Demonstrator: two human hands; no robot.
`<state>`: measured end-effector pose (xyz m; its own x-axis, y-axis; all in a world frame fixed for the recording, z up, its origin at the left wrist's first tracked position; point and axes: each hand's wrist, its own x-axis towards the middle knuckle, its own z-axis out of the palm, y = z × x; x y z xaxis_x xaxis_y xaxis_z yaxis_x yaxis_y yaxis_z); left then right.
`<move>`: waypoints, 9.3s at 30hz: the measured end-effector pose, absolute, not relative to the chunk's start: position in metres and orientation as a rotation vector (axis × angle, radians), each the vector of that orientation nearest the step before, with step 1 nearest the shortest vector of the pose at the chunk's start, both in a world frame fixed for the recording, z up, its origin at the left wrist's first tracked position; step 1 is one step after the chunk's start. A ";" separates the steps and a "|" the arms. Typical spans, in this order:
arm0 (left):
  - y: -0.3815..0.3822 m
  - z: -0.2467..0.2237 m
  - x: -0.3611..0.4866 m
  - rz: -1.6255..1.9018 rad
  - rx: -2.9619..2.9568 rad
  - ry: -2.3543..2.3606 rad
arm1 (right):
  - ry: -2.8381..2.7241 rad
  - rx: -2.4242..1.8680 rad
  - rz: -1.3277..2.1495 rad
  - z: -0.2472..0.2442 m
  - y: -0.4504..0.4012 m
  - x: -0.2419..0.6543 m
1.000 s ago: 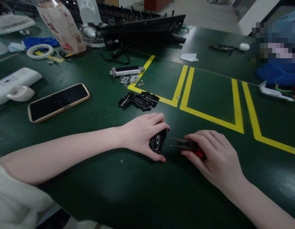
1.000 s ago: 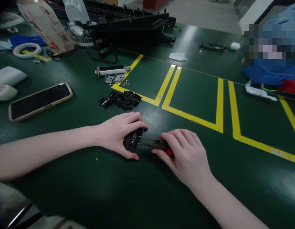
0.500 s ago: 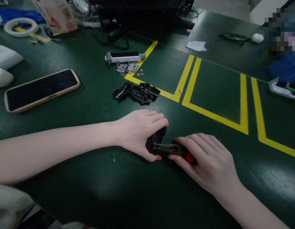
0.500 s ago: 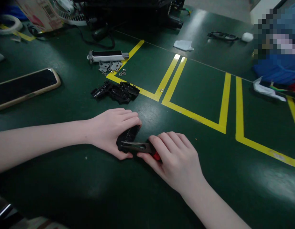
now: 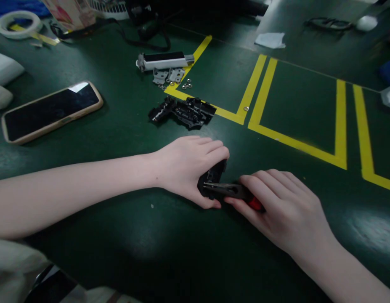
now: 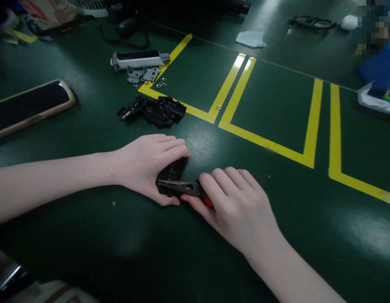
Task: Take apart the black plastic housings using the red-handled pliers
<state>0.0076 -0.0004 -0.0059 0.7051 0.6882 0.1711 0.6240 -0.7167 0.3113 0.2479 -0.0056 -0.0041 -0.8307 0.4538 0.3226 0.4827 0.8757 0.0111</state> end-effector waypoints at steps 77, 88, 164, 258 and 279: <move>0.005 -0.005 0.008 0.421 2.657 1.045 | -2.817 -0.807 0.137 0.004 -0.006 0.245; 0.007 -0.003 0.005 0.425 2.664 0.990 | -2.816 -0.787 0.162 0.004 -0.004 0.247; 0.006 -0.006 0.006 0.434 2.721 0.983 | -2.837 -0.651 -0.069 -0.001 0.000 0.250; 0.006 -0.005 0.005 0.414 2.709 0.982 | -2.851 -0.700 0.021 0.002 0.003 0.256; 0.007 -0.006 0.003 0.390 2.784 0.924 | -2.822 -0.685 0.037 -0.003 0.001 0.254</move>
